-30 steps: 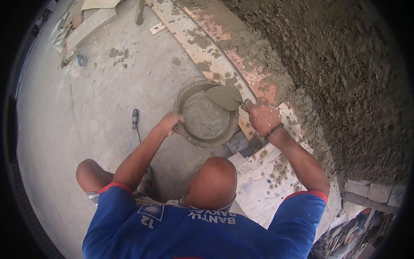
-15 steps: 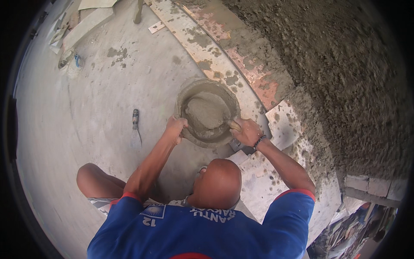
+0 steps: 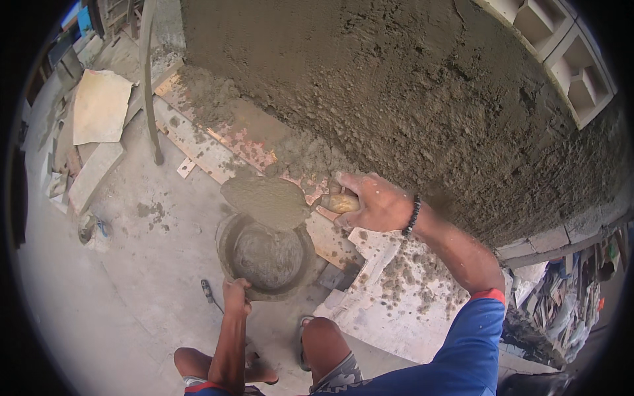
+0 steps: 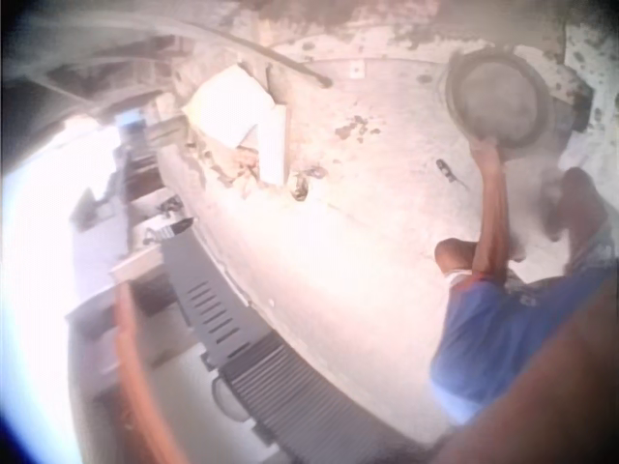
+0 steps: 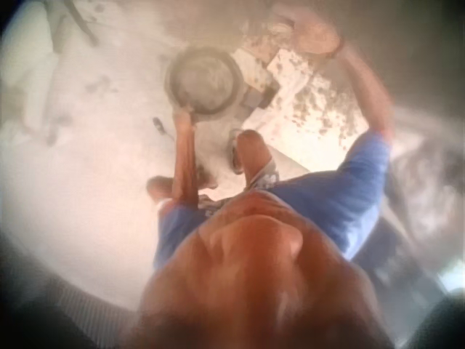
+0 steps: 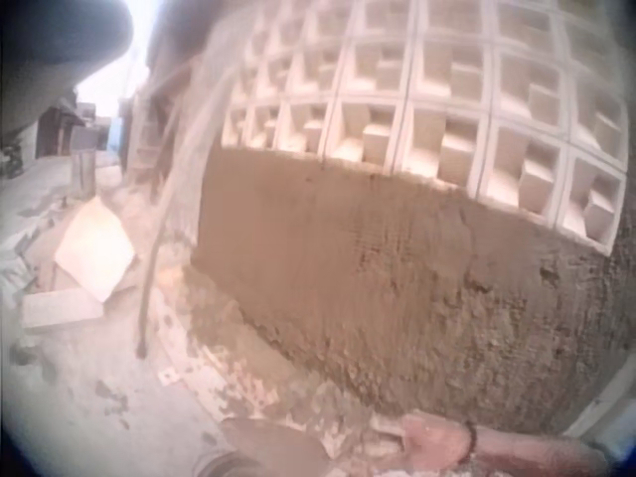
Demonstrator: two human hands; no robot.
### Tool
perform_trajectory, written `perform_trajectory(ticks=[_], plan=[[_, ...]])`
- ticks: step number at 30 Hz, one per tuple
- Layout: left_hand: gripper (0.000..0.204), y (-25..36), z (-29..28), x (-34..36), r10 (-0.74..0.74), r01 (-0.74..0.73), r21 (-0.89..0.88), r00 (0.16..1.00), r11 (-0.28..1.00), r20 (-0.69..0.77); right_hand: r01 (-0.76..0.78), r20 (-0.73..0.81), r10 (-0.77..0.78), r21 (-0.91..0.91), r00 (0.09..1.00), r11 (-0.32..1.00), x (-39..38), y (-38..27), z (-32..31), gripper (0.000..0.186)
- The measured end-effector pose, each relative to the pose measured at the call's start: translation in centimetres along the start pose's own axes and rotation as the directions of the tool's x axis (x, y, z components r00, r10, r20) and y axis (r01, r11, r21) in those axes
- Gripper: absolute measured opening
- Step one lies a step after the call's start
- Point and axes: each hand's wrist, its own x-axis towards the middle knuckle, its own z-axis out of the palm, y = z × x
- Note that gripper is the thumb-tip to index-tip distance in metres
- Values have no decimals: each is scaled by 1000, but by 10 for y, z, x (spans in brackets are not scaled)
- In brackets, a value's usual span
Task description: The person scoops wet cement from a bucket using a trowel and applies it to a wall surface. They then use a wooden straightedge to smooth and level the applied cement layer.
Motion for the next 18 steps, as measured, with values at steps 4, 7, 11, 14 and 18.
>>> perform_trajectory(ticks=[4,7,11,14,18], plan=[[45,46,-1,-44,-20,19,-23,999,1000,-41,-245,196,177,414,965,877,30,7,-90,40],[43,77,14,-81,-113,114,88,993,990,-18,-319,-141,322,48,936,947,53,63,-171,42],[39,97,25,-117,-65,63,-37,996,997,-59,-416,-641,185,-229,745,880,39,74,-271,38],[37,122,37,-138,-90,89,-15,995,996,-37,-366,-554,132,-337,822,867,11,58,-265,40],[36,160,71,-168,-62,59,-67,997,996,-38,-242,-49,238,-144,970,960,-29,-14,-196,38]])
